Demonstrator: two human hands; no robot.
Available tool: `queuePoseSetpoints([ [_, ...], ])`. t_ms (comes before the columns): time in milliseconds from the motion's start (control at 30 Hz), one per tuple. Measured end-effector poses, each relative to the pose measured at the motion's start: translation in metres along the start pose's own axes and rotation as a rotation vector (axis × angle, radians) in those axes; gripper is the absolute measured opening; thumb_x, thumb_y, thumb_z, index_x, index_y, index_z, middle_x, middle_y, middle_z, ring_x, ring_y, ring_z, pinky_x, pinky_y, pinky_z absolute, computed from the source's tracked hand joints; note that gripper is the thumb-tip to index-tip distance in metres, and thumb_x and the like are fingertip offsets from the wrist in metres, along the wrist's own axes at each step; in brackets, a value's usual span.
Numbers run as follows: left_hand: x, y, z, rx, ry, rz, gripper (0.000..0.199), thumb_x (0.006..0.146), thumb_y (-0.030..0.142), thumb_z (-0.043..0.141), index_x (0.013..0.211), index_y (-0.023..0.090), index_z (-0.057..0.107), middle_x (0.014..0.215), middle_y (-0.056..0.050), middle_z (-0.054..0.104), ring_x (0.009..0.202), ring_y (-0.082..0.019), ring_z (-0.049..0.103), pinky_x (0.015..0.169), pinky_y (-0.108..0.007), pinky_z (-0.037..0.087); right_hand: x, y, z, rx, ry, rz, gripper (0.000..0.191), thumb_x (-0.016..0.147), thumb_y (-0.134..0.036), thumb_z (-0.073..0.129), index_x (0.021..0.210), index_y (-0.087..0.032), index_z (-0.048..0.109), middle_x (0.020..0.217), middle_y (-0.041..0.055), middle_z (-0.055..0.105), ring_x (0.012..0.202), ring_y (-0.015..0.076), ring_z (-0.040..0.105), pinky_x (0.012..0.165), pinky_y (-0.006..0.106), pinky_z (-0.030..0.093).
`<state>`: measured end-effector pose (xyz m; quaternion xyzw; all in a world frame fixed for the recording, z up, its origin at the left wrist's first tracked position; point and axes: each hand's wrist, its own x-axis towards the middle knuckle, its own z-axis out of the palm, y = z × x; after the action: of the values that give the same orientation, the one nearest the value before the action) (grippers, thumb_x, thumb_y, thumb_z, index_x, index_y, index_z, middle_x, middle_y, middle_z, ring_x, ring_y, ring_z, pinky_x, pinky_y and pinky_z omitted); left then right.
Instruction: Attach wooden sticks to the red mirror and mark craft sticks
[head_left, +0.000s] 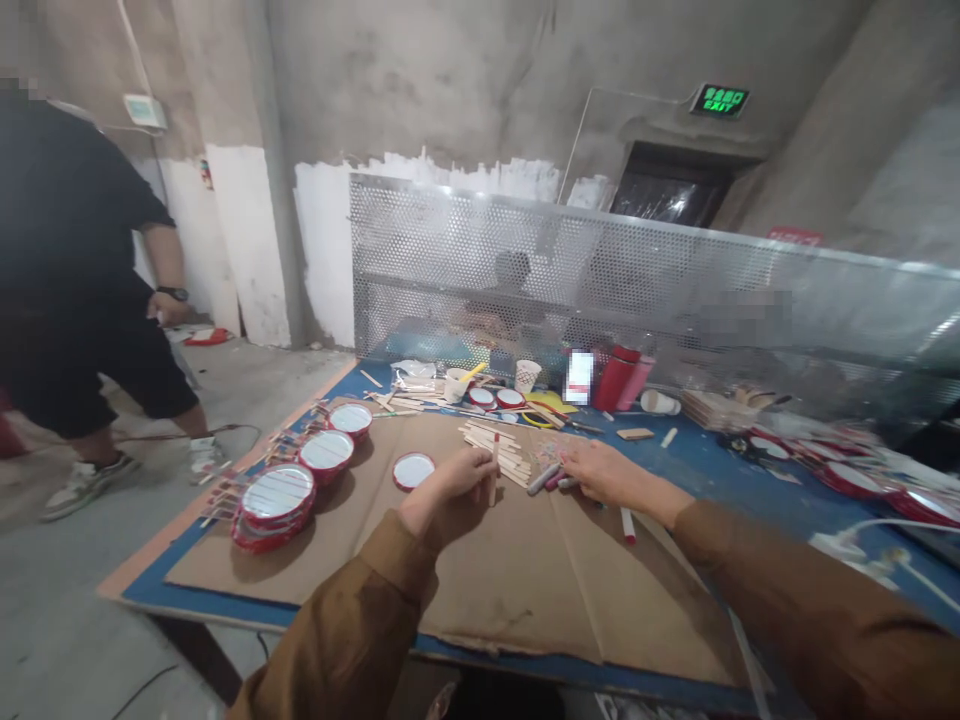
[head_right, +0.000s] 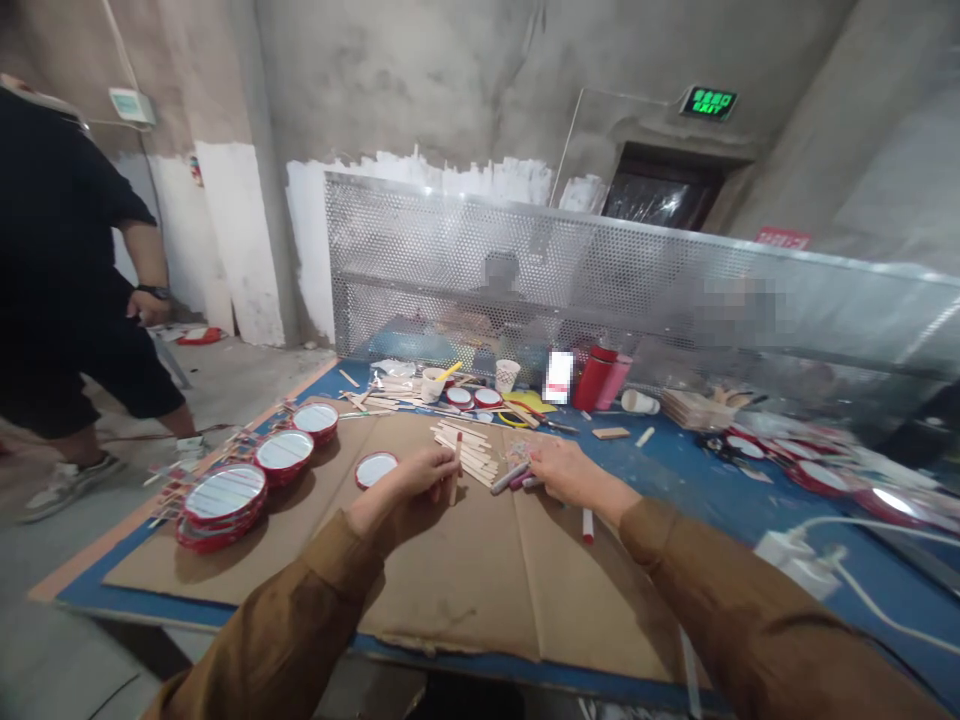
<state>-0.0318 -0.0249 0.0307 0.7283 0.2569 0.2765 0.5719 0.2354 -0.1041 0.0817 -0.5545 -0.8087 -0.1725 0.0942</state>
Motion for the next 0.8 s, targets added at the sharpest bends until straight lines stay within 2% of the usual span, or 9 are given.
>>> queuePoseSetpoints([
  [67, 0.003, -0.002, -0.003, 0.098, -0.026, -0.018, 0.032, 0.089, 0.034, 0.05, 0.061, 0.018, 0.045, 0.049, 0.002, 0.047, 0.042, -0.008, 0.041, 0.045, -0.023, 0.028, -0.001, 0.001, 0.001, -0.137, -0.079, -0.155, 0.028, 0.077, -0.012, 0.06, 0.101, -0.018, 0.071, 0.095, 0.0095, 0.075, 0.086, 0.021, 0.068, 0.072, 0.029, 0.048],
  [133, 0.006, -0.005, -0.005, 0.113, -0.009, 0.001, 0.029, 0.089, 0.031, 0.048, 0.063, 0.018, 0.047, 0.05, 0.002, 0.048, 0.042, -0.008, 0.042, 0.045, -0.024, 0.028, -0.002, -0.001, 0.001, -0.228, -0.055, -0.157, 0.033, 0.078, -0.011, 0.059, 0.108, -0.017, 0.07, 0.102, 0.0109, 0.074, 0.084, 0.0207, 0.068, 0.068, 0.028, 0.047],
  [233, 0.008, -0.01, -0.005, 0.066, -0.028, 0.005, 0.026, 0.089, 0.032, 0.05, 0.067, 0.018, 0.05, 0.052, 0.002, 0.049, 0.044, -0.008, 0.043, 0.045, -0.023, 0.028, -0.001, -0.01, -0.004, -0.324, 0.061, -0.006, 0.019, 0.086, -0.021, 0.058, 0.098, -0.017, 0.073, 0.089, 0.0106, 0.074, 0.069, 0.0185, 0.066, 0.056, 0.026, 0.039],
  [333, 0.007, -0.01, -0.004, 0.021, -0.048, 0.008, 0.031, 0.088, 0.037, 0.054, 0.064, 0.017, 0.049, 0.052, 0.002, 0.049, 0.045, -0.007, 0.043, 0.046, -0.022, 0.028, 0.003, -0.028, -0.011, -0.298, 0.264, 0.201, 0.032, 0.093, -0.04, 0.052, 0.084, -0.017, 0.073, 0.07, 0.0082, 0.07, 0.057, 0.0173, 0.062, 0.049, 0.026, 0.033],
  [400, 0.007, -0.01, -0.004, 0.013, -0.051, 0.015, 0.035, 0.089, 0.039, 0.054, 0.062, 0.017, 0.047, 0.051, 0.002, 0.049, 0.045, -0.007, 0.043, 0.046, -0.022, 0.028, 0.007, -0.043, -0.014, -0.142, 0.456, 0.286, 0.04, 0.095, -0.048, 0.049, 0.091, -0.018, 0.074, 0.075, 0.0085, 0.072, 0.061, 0.0182, 0.064, 0.052, 0.027, 0.037],
  [467, 0.009, -0.01, -0.005, 0.017, -0.063, 0.019, 0.037, 0.09, 0.04, 0.053, 0.061, 0.017, 0.047, 0.05, 0.001, 0.049, 0.045, -0.007, 0.043, 0.046, -0.021, 0.029, 0.013, -0.06, -0.013, 0.139, 0.634, 0.337, 0.042, 0.094, -0.052, 0.049, 0.1, -0.019, 0.073, 0.088, 0.009, 0.075, 0.069, 0.0189, 0.067, 0.058, 0.028, 0.044],
  [533, 0.011, -0.011, -0.008, 0.036, -0.082, 0.013, 0.038, 0.091, 0.041, 0.052, 0.062, 0.017, 0.048, 0.049, 0.002, 0.049, 0.044, -0.007, 0.043, 0.046, -0.021, 0.03, 0.022, -0.078, -0.007, 0.458, 0.756, 0.44, 0.041, 0.09, -0.054, 0.056, 0.099, -0.018, 0.072, 0.086, 0.0074, 0.074, 0.063, 0.0179, 0.065, 0.056, 0.029, 0.046],
  [667, 0.014, -0.015, -0.01, 0.08, -0.101, -0.007, 0.036, 0.09, 0.041, 0.055, 0.062, 0.017, 0.048, 0.047, 0.003, 0.049, 0.042, -0.007, 0.045, 0.046, -0.02, 0.032, 0.039, -0.109, 0.007, 0.813, 0.889, 0.648, 0.038, 0.081, -0.055, 0.066, 0.083, -0.017, 0.066, 0.059, 0.0006, 0.065, 0.05, 0.0169, 0.059, 0.049, 0.028, 0.047],
  [800, 0.015, -0.016, -0.009, 0.07, -0.083, -0.002, 0.033, 0.089, 0.041, 0.055, 0.067, 0.017, 0.051, 0.052, 0.002, 0.055, 0.043, -0.007, 0.048, 0.047, -0.02, 0.034, 0.045, -0.128, 0.013, 0.797, 0.866, 0.577, 0.028, 0.085, -0.045, 0.059, 0.074, -0.019, 0.062, 0.055, 0.0002, 0.062, 0.053, 0.017, 0.06, 0.055, 0.029, 0.05],
])
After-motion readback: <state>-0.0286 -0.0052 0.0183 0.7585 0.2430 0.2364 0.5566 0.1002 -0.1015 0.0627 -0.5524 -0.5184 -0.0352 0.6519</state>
